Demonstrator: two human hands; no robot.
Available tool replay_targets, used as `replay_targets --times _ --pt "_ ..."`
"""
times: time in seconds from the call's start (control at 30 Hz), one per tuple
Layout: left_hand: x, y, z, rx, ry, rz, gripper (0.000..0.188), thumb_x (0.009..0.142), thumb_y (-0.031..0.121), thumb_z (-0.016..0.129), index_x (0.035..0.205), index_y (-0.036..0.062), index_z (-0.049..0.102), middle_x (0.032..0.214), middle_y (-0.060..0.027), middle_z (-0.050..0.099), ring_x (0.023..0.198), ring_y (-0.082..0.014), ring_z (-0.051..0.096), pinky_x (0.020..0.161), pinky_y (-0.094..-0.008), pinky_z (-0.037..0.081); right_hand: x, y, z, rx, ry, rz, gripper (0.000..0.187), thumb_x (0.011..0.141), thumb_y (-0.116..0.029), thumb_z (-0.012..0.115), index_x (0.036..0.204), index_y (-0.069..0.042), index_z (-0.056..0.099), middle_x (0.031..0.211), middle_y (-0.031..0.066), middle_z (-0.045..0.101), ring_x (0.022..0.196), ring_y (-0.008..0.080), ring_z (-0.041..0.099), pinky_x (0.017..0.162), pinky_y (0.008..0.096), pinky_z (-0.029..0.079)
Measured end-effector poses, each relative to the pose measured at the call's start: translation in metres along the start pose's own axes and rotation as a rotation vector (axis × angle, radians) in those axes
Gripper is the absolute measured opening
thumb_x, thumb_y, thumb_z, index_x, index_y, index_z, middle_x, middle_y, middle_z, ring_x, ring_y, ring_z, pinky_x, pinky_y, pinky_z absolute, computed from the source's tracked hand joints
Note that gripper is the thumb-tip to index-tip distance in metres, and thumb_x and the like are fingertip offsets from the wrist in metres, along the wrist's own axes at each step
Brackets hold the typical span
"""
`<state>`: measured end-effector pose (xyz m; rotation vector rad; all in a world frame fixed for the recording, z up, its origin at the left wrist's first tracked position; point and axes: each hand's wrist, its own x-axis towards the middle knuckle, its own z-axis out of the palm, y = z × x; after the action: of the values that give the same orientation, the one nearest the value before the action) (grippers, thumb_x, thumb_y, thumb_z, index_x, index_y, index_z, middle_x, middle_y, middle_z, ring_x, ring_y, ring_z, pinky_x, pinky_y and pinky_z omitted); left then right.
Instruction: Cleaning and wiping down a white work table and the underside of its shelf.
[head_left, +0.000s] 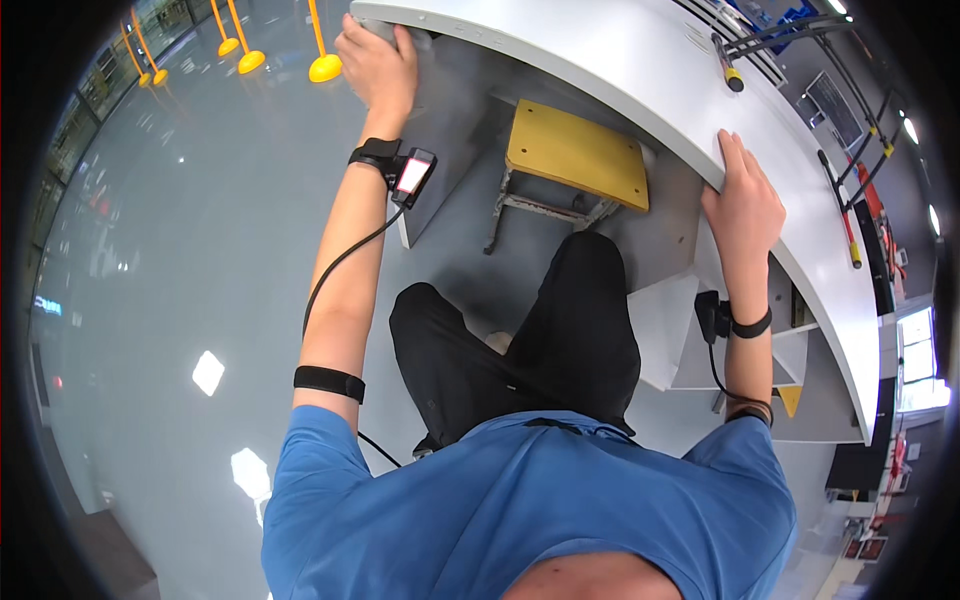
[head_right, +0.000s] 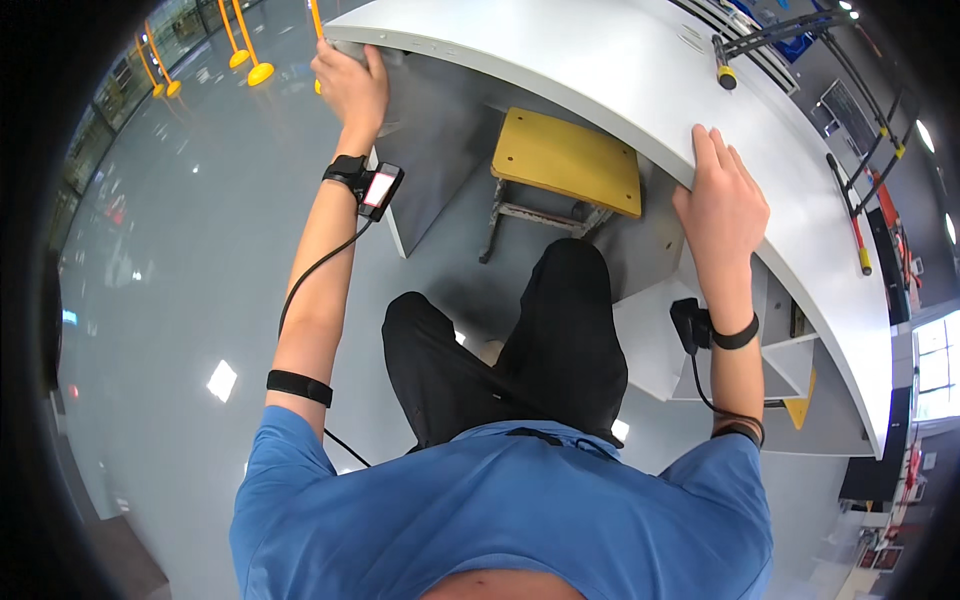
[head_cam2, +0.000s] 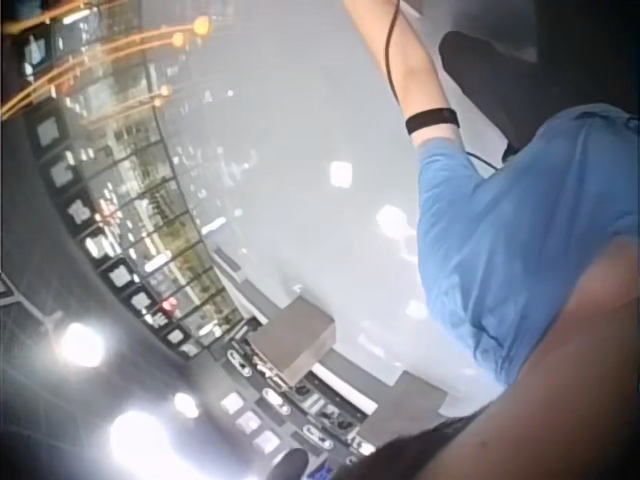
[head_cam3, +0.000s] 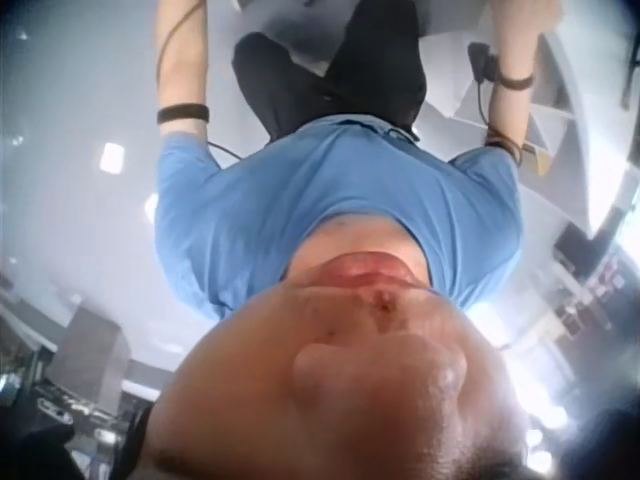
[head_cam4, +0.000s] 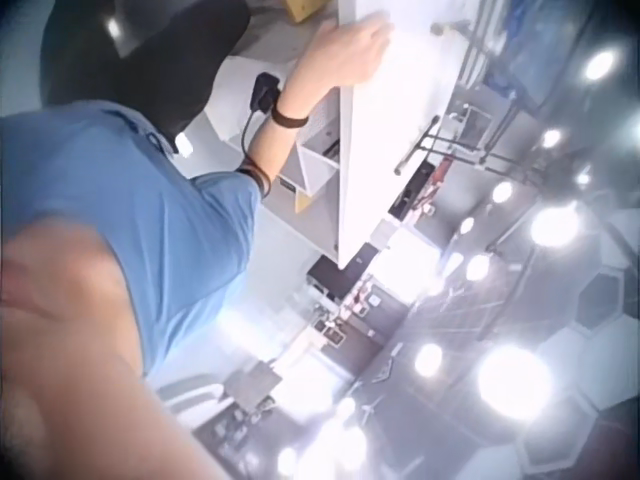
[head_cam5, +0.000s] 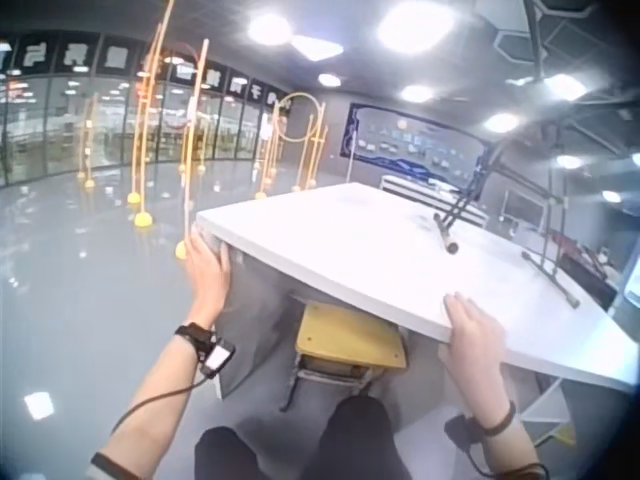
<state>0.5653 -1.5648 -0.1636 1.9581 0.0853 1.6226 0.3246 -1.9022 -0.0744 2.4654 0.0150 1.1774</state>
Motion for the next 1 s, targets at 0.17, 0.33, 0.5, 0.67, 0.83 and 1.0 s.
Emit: replay_targets --times 0.17,0.33,0.5,0.67,0.83,1.0 --pt "-0.018 -0.011 0.006 0.028 -0.01 0.03 0.065 0.088 0.039 0.062 0.124 -0.0092 0.039 0.102 -0.0245 0.051 0.089 -0.041 0.058 0.073 -0.0461 0.049 -0.006 -0.01 -0.002 -0.048 0.019 0.113 0.053 0.058 -0.006 0.068 0.111 -0.015 0.065 0.115 0.0055 0.067 0.104 0.0223 0.065 0.078 0.0305 0.055" --pt "-0.06 -0.028 -0.01 0.031 -0.138 -0.068 0.058 0.089 0.041 0.06 0.119 -0.0063 0.043 0.101 -0.0242 0.051 0.089 -0.0435 0.058 0.072 -0.0478 0.049 -0.007 -0.016 0.0 -0.02 0.028 0.19 0.052 0.057 -0.007 0.069 0.108 -0.017 0.067 0.116 0.0034 0.067 0.102 0.0211 0.066 0.077 0.0297 0.054" --pt "-0.109 -0.067 -0.024 -0.071 -0.489 -0.243 0.053 0.09 0.041 0.059 0.11 -0.0043 0.042 0.105 -0.0263 0.051 0.092 -0.048 0.055 0.077 -0.0518 0.048 -0.004 -0.023 0.005 0.093 0.263 0.07 0.046 0.06 -0.01 0.069 0.106 -0.019 0.069 0.115 -0.0024 0.068 0.094 0.0181 0.067 0.075 0.0272 0.051" --pt "-0.127 -0.079 -0.021 -0.183 -0.631 -0.312 0.053 0.087 0.036 0.064 0.111 -0.0027 0.038 0.112 -0.0296 0.049 0.098 -0.0494 0.053 0.083 -0.0519 0.046 -0.053 -0.059 0.033 0.801 0.303 -0.468 0.032 0.068 0.005 0.057 0.096 -0.005 0.07 0.108 0.0115 0.066 0.105 0.0309 0.061 0.096 0.0437 0.043" --pt "-0.139 -0.091 -0.026 -0.21 -0.637 -0.346 0.056 0.084 0.029 0.069 0.116 -0.0027 0.036 0.115 -0.0301 0.048 0.102 -0.0498 0.052 0.086 -0.0508 0.046 -0.096 -0.016 0.088 0.755 -0.338 -0.034 0.02 0.076 -0.001 0.06 0.095 -0.001 0.066 0.105 0.0153 0.065 0.101 0.0352 0.059 0.085 0.0407 0.046" --pt "-0.173 -0.114 -0.021 -0.183 -0.735 -0.477 0.058 0.081 0.023 0.073 0.116 -0.0021 0.035 0.115 -0.0304 0.047 0.105 -0.0489 0.05 0.088 -0.0495 0.045 -0.079 0.018 0.069 0.543 -0.504 -0.044 0.02 0.083 -0.014 0.059 0.096 -0.001 0.066 0.106 0.0185 0.064 0.099 0.0373 0.059 0.086 0.0425 0.047"
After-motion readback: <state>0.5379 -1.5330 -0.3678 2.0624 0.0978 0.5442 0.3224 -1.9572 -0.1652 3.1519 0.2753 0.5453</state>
